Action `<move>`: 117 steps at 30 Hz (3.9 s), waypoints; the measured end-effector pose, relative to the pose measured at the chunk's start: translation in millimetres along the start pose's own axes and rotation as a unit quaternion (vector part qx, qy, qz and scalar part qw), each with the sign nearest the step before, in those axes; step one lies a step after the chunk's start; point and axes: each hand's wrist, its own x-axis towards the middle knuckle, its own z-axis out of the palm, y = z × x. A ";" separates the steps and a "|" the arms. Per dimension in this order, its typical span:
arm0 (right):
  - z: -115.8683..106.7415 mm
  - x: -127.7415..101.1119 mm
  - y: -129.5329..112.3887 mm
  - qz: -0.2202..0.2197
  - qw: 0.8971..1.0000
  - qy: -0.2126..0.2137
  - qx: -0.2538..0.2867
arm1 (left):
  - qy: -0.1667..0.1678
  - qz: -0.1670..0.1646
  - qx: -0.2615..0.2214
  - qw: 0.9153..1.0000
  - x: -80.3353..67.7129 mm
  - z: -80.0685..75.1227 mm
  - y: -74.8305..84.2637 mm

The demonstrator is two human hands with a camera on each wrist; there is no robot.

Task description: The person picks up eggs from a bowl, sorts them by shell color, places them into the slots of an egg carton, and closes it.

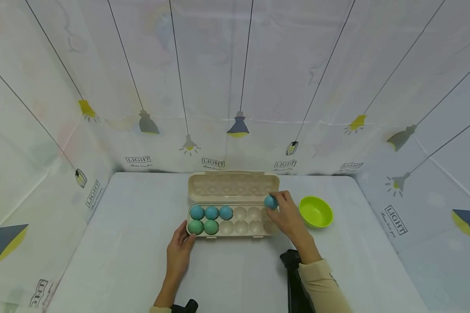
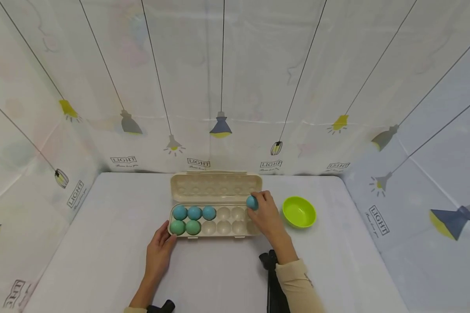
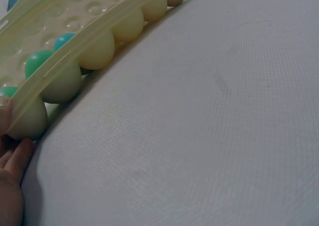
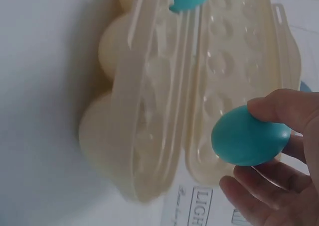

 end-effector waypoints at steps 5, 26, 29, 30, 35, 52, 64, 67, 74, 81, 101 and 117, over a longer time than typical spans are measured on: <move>22.1 3.9 -13.5 -0.006 1.000 -0.024 -0.002 | 0.000 0.014 -0.009 1.000 4.7 -1.3 -13.8; 69.2 11.0 -39.1 0.007 0.992 -0.124 0.019 | -0.007 -0.005 0.009 1.000 -7.5 -3.0 17.6; 72.5 9.9 -37.3 0.004 0.991 -0.130 0.015 | -0.007 -0.002 0.008 1.000 -8.8 -2.9 19.0; 73.5 9.4 -36.7 0.002 0.991 -0.130 0.014 | -0.006 -0.001 0.008 1.000 -8.9 -2.8 18.9; 77.2 8.1 -35.9 -0.007 0.992 -0.122 0.008 | -0.005 0.000 0.011 1.000 -7.8 -2.4 17.4; 71.6 6.9 -36.7 -0.037 0.993 -0.114 0.007 | 0.004 0.030 -0.008 1.000 1.6 -1.7 -14.2; 29.1 22.4 -43.8 -0.065 0.997 -0.030 -0.011 | 0.002 0.030 -0.014 0.999 3.0 -3.3 -14.6; 17.7 32.8 -43.1 -0.076 0.997 0.012 -0.013 | 0.002 0.031 -0.012 0.999 3.6 -3.7 -15.5; -1.9 61.4 -32.7 -0.121 0.984 0.126 -0.024 | -0.002 0.031 -0.011 0.999 2.9 -2.8 -15.2; -10.8 80.4 -13.8 -0.074 0.990 0.109 -0.043 | -0.002 0.020 -0.006 1.000 4.9 -0.4 -17.5; 2.4 77.1 17.7 0.075 0.994 -0.071 0.028 | -0.004 0.004 -0.005 1.000 9.8 -0.4 -9.7; 1.7 71.6 12.6 0.065 0.995 -0.068 0.033 | 0.015 0.051 0.116 0.992 76.2 5.2 90.1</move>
